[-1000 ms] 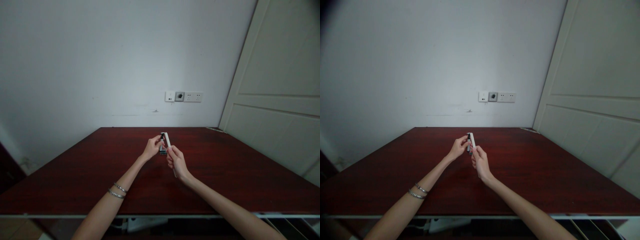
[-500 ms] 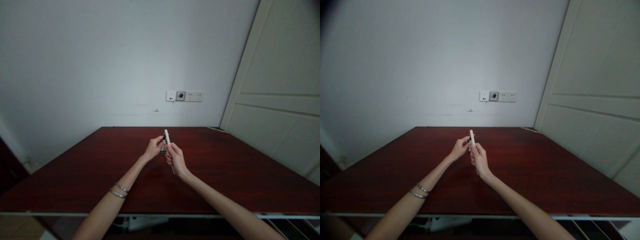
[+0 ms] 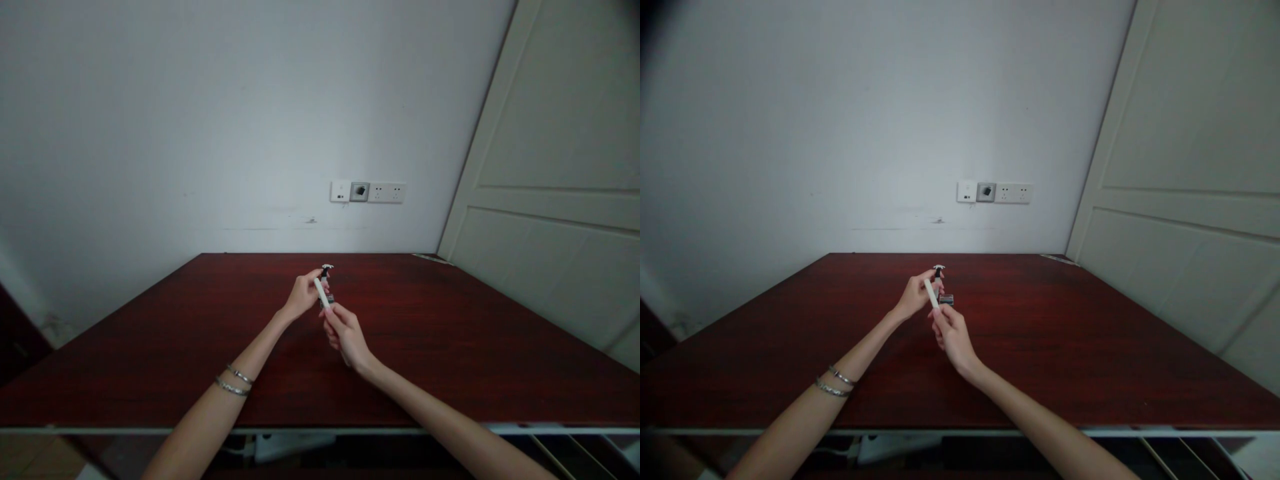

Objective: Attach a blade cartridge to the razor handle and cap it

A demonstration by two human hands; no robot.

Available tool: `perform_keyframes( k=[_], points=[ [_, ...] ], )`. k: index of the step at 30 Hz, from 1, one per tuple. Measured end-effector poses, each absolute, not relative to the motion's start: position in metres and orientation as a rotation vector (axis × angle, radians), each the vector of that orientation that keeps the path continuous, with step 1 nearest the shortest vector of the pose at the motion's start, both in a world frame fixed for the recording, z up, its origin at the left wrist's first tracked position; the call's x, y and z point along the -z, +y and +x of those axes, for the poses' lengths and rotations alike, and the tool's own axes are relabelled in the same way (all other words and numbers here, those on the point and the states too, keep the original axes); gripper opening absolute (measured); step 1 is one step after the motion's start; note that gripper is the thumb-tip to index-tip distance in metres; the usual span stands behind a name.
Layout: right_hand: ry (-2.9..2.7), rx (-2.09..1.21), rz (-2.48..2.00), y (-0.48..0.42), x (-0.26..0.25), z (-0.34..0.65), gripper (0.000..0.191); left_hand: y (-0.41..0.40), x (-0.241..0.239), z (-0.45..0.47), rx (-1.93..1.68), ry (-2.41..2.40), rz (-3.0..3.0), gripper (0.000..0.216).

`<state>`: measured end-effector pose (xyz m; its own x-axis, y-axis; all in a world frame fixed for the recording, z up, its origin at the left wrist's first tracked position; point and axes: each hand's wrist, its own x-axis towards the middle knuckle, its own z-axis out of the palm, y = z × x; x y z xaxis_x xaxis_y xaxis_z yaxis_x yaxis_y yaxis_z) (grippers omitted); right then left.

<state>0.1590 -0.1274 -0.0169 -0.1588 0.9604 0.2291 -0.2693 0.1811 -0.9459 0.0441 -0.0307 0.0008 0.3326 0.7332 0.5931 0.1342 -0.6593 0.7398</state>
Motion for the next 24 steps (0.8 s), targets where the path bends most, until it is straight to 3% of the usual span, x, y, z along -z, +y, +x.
perform_keyframes(
  k=[12,17,24],
  points=[
    [-1.723,-0.457,-0.939,-0.11,-0.022,0.232,0.041,-0.026,-0.005,0.038,-1.47,0.83,2.251,0.019],
    [-1.944,-0.377,-0.83,-0.115,-0.012,0.222,0.034,-0.021,0.0,0.037,-1.471,0.799,2.301,0.02],
    [-1.813,-0.332,-0.862,-0.12,-0.008,0.212,0.035,-0.022,-0.002,0.037,-1.468,0.841,2.287,0.021]
  ],
)
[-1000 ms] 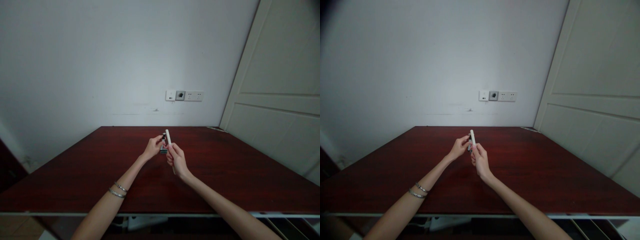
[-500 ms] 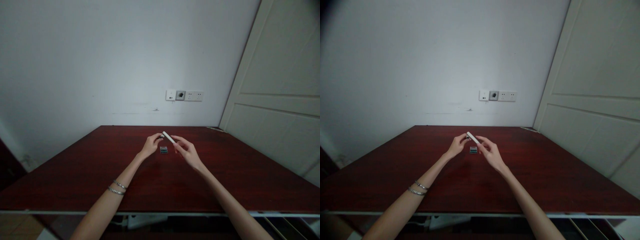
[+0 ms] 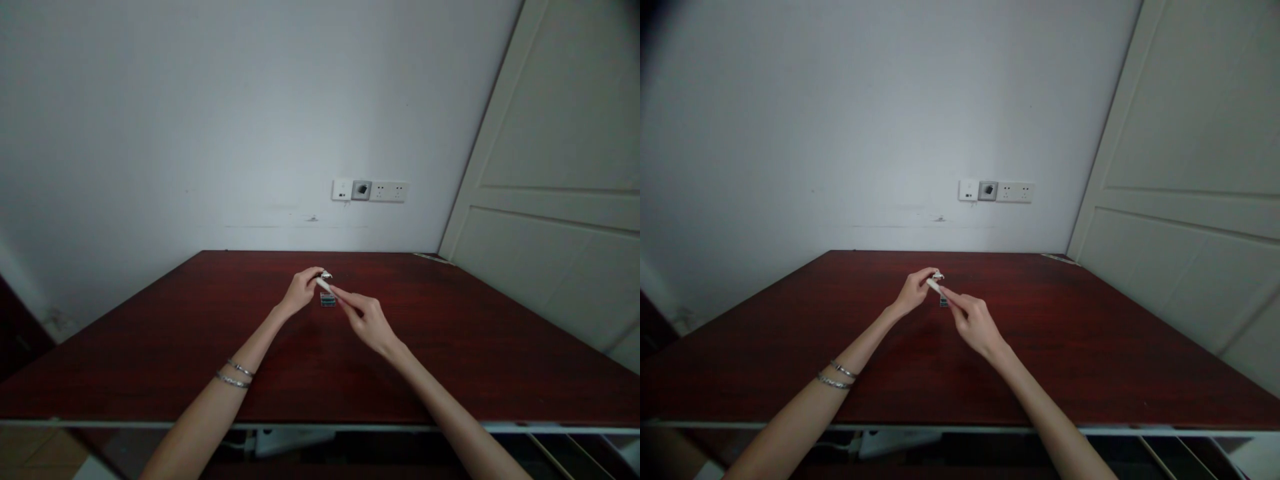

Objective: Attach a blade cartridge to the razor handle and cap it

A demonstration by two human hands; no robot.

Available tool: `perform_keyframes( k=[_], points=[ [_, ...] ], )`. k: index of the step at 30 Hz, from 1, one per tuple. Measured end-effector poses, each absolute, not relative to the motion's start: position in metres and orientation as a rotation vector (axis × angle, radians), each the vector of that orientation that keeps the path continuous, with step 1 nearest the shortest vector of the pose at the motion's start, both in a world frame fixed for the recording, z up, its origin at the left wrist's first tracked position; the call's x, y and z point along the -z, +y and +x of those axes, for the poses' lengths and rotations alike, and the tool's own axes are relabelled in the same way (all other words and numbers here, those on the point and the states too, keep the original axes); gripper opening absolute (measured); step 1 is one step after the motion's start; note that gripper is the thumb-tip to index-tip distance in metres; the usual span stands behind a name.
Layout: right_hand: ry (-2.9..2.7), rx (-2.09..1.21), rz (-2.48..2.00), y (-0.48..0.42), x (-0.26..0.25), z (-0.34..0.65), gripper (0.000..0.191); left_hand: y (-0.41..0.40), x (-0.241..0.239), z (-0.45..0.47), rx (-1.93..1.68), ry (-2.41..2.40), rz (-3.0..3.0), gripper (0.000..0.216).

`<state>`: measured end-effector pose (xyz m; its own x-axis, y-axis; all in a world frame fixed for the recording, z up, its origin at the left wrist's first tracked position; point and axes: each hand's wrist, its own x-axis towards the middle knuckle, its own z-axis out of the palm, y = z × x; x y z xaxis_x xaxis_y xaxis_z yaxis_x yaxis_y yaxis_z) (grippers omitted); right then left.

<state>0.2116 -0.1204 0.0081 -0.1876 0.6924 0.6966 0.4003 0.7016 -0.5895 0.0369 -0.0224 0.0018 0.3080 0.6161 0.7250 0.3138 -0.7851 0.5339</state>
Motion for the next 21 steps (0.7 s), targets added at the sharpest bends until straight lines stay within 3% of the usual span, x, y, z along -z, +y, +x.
perform_keyframes(
  k=[21],
  points=[
    [-1.714,-0.335,-0.879,-0.1202,-0.0114,0.2149,0.034,-0.0238,-0.0009,0.0364,-1.461,0.863,2.229,0.02]
  ],
)
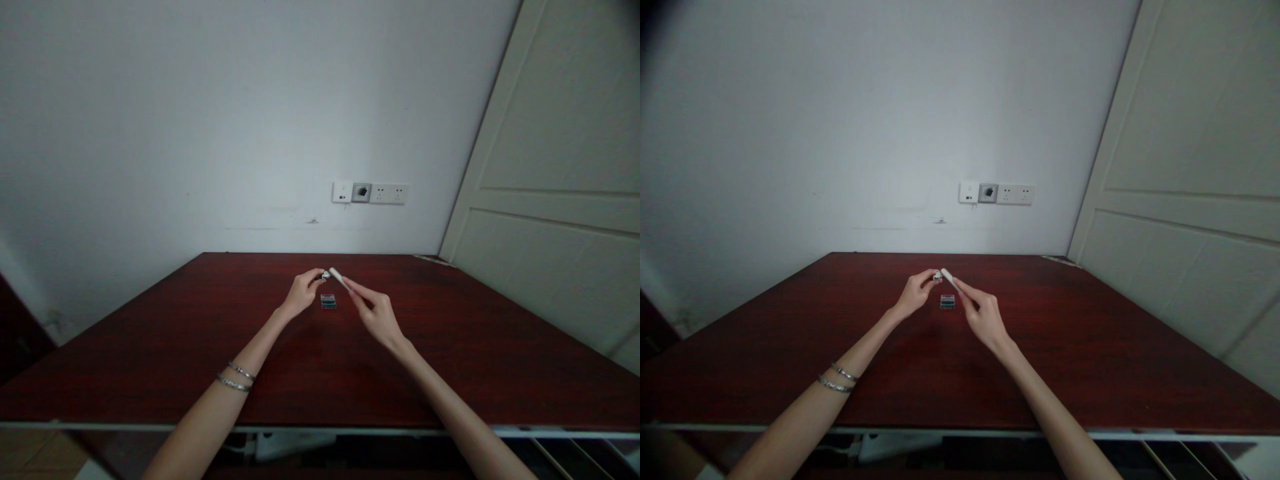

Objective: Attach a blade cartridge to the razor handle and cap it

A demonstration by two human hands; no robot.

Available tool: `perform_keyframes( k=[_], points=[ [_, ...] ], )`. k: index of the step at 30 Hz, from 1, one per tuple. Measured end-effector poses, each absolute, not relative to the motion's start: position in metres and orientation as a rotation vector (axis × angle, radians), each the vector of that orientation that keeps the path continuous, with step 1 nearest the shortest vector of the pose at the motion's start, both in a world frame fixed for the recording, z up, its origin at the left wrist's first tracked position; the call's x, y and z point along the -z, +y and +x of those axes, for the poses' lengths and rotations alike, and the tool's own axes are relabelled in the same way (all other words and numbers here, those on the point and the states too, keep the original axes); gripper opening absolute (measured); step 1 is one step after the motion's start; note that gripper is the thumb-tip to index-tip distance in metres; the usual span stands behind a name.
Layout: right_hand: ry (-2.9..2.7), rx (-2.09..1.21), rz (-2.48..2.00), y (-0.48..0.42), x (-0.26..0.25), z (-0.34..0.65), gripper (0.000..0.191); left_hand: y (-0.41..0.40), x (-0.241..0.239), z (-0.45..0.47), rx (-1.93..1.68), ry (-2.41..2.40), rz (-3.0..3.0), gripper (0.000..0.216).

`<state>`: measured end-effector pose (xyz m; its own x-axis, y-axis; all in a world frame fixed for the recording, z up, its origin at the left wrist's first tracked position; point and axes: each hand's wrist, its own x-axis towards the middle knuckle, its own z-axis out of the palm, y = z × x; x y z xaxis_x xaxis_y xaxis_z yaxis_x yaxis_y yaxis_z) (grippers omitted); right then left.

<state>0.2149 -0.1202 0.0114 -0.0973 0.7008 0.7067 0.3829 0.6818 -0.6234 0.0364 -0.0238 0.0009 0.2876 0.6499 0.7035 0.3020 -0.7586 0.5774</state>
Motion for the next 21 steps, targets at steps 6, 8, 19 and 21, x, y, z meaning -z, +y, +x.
perform_keyframes(
  k=[6,8,19,21],
  points=[
    [-1.809,-0.419,-0.818,-0.124,-0.013,0.213,0.033,-0.026,-0.001,0.037,-1.45,0.858,2.184,0.019],
    [-1.651,-0.363,-0.87,-0.12,-0.012,0.213,0.034,-0.028,0.001,0.039,-1.439,0.828,2.161,0.019],
    [-1.591,-0.364,-0.868,-0.117,-0.003,0.202,0.038,-0.034,0.001,0.055,-1.406,0.703,1.794,0.019],
    [-1.524,-0.36,-0.892,-0.118,-0.003,0.199,0.04,-0.036,0.0,0.056,-1.398,0.682,1.758,0.019]
  ],
)
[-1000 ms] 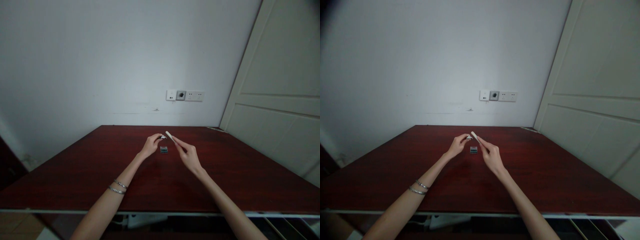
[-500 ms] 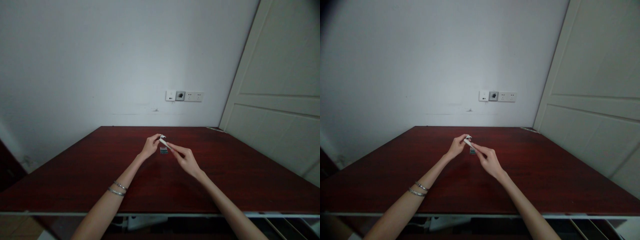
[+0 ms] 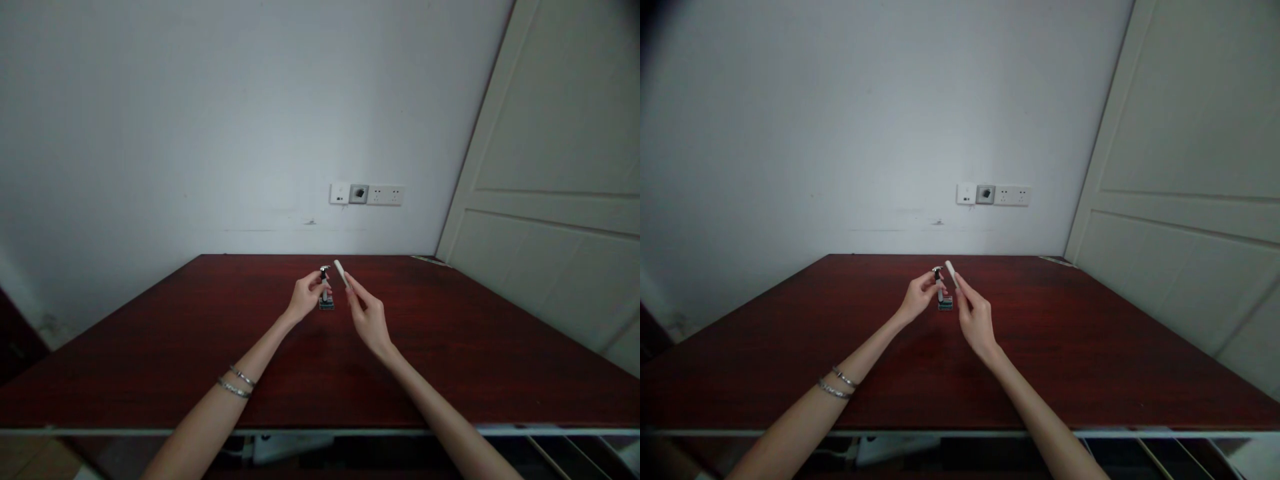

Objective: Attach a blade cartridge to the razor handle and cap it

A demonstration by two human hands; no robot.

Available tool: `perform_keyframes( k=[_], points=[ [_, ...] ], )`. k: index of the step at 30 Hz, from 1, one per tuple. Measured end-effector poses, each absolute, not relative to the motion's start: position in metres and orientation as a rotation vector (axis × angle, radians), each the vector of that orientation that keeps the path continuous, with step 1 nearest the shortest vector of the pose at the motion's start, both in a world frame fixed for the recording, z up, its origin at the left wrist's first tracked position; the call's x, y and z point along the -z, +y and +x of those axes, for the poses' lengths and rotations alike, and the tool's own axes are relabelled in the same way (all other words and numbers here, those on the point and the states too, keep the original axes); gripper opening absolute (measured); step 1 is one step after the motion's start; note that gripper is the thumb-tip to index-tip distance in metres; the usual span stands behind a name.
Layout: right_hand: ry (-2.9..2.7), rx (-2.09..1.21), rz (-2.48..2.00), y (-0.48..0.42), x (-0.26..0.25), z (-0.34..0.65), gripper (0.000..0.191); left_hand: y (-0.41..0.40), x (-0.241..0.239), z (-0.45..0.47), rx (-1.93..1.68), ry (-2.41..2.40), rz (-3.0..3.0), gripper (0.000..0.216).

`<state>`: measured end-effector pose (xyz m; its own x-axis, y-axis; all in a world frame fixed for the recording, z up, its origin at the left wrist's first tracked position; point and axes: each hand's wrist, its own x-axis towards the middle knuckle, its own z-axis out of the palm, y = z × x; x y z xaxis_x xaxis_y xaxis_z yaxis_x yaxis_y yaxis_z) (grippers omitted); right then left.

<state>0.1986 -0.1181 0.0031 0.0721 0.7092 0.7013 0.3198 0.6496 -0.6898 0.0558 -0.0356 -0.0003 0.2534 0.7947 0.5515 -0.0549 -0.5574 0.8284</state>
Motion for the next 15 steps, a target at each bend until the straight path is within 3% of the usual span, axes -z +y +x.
perform_keyframes(
  k=[15],
  points=[
    [-1.681,-0.413,-0.821,-0.1161,-0.0058,0.1944,0.037,-0.0301,0.0054,0.0542,-1.414,0.705,1.79,0.019]
  ],
)
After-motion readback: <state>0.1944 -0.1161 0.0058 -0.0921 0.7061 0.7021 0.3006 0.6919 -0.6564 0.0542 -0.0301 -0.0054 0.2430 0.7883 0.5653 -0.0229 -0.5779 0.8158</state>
